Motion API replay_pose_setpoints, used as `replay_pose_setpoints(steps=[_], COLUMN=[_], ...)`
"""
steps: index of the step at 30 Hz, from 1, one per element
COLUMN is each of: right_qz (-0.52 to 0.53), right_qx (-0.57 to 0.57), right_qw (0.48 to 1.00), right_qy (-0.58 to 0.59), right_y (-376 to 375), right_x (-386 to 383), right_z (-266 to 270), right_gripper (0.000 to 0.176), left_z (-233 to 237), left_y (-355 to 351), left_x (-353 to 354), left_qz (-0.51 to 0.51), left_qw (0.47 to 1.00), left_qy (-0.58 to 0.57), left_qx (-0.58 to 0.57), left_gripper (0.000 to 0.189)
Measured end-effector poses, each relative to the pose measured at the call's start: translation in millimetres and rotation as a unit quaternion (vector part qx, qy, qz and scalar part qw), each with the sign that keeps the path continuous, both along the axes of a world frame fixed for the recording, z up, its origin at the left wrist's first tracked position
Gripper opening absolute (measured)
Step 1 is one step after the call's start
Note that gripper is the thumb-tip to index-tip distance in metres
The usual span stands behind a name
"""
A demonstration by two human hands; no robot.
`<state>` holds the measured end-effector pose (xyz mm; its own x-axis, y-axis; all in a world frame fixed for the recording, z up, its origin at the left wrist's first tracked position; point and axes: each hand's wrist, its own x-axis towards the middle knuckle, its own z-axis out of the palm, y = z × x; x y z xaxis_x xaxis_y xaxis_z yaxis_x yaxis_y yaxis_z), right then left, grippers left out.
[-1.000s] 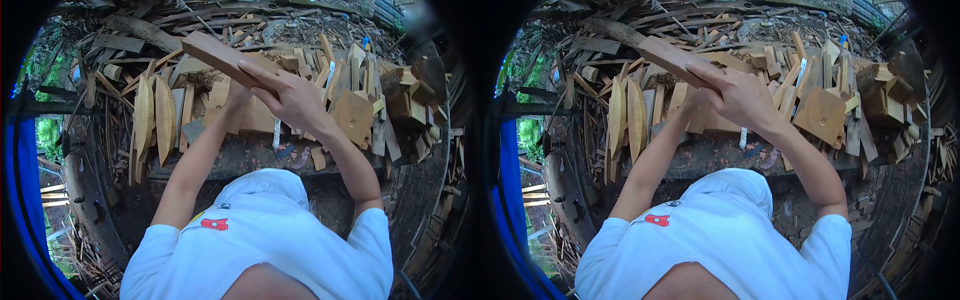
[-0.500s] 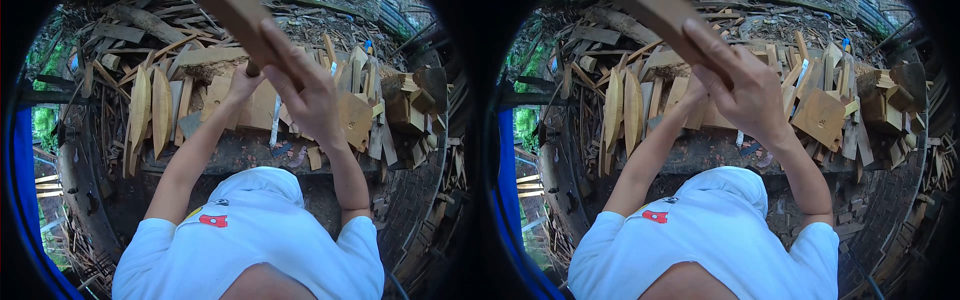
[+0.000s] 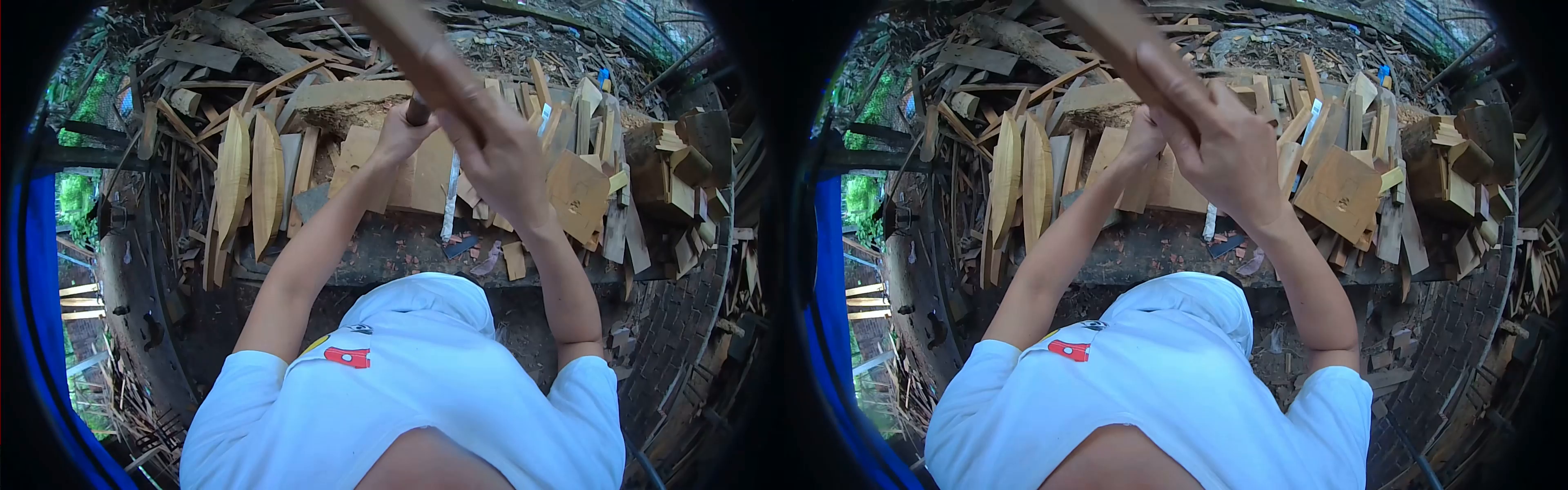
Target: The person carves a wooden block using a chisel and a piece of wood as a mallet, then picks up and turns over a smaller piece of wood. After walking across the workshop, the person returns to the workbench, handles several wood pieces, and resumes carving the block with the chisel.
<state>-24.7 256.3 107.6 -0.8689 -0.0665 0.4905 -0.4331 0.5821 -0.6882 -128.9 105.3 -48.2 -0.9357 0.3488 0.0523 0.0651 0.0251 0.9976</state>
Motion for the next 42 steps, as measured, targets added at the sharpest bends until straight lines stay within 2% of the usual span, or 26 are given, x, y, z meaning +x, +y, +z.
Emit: replay_pose_setpoints(steps=[1,3,4,6,7,9,11,12,13,14,15,17,19,21,23,24,25,27,29,31,32,35,36,39,40,42], right_qz=[-0.019,-0.008,0.0,0.014,0.003,-0.005,-0.03,-0.004,-0.009,0.034,0.079,0.069,0.015,0.005,0.056,0.057,0.056,0.044,0.038,-0.003,0.026,0.011,0.032,0.014,-0.02,-0.018], right_qx=[0.157,0.222,0.2,0.175,0.064,-0.052,0.088,0.236,0.235,0.202,0.167,0.084,-0.131,-0.135,0.058,0.066,0.067,-0.125,-0.196,0.09,0.12,0.123,-0.011,-0.139,0.024,0.098], right_qw=[0.985,0.969,0.976,0.981,0.998,0.998,0.995,0.966,0.966,0.974,0.978,0.99,0.991,0.991,0.983,0.995,0.995,0.987,0.979,0.995,0.983,0.983,0.999,0.99,0.999,0.99], right_qy=[-0.063,-0.107,-0.086,-0.082,-0.023,0.032,-0.023,-0.109,-0.107,-0.1,-0.1,-0.087,-0.036,-0.016,-0.167,-0.045,-0.042,-0.089,0.025,-0.051,-0.135,-0.139,-0.042,0.006,-0.019,-0.097], right_y=[4,8,7,5,2,0,6,9,10,13,15,6,3,8,21,25,25,20,14,18,19,21,17,6,8,11], right_x=[0,-1,0,3,0,1,-2,-1,1,-1,0,5,1,-6,-11,-13,-14,0,-6,-5,-5,0,1,3,4,10], right_z=[-9,-10,-5,5,13,11,-3,-9,-11,-11,-12,12,23,16,-8,-14,1,26,12,-13,-18,2,6,8,-3,-7], right_gripper=[0.047,0.046,0.047,0.048,0.048,0.049,0.05,0.05,0.05,0.049,0.048,0.047,0.046,0.047,0.049,0.048,0.048,0.046,0.044,0.045,0.046,0.047,0.047,0.049,0.05,0.05], left_z=[23,14,19,27,27,36,7,2,-11,-27,-24,39,56,45,60,67,65,49,40,48,52,53,53,54,56,56], left_y=[8,15,17,20,14,8,2,5,6,3,3,16,14,12,15,22,23,15,6,11,13,19,17,11,10,15], left_x=[12,3,0,13,11,11,-1,-2,-4,-10,-14,11,9,4,12,16,6,3,-3,6,11,11,11,10,12,10], left_qz=[0.039,0.024,0.024,0.049,0.011,0.016,-0.021,-0.044,-0.07,-0.122,-0.12,-0.051,-0.023,-0.062,0.024,0.041,0.04,-0.044,-0.074,-0.018,0.013,0.02,-0.009,-0.024,-0.014,-0.002], left_qw=[0.996,0.985,0.984,0.991,0.994,0.999,0.999,0.998,0.989,0.956,0.991,0.987,0.999,0.994,0.992,0.986,0.985,0.998,0.995,0.993,0.993,0.99,0.998,0.998,0.997,0.993], left_qy=[0.034,0.14,0.144,-0.035,-0.068,0.01,-0.028,0.034,0.093,-0.096,0.011,-0.066,0.041,0.063,0.116,0.164,0.168,0.047,0.002,0.12,0.117,0.132,0.034,0.057,0.074,0.11], left_qx=[0.073,0.096,0.097,0.116,0.083,-0.033,-0.007,0.04,0.087,0.247,0.057,0.136,0.004,0.061,-0.053,0.009,0.01,0.023,-0.069,-0.011,-0.007,0.051,0.048,-0.012,-0.005,-0.033], left_gripper=[0.016,0.019,0.019,0.02,0.021,0.019,0.02,0.021,0.021,0.021,0.021,0.023,0.022,0.022,0.021,0.019,0.019,0.019,0.022,0.025,0.029,0.025,0.018,0.015,0.016,0.021])
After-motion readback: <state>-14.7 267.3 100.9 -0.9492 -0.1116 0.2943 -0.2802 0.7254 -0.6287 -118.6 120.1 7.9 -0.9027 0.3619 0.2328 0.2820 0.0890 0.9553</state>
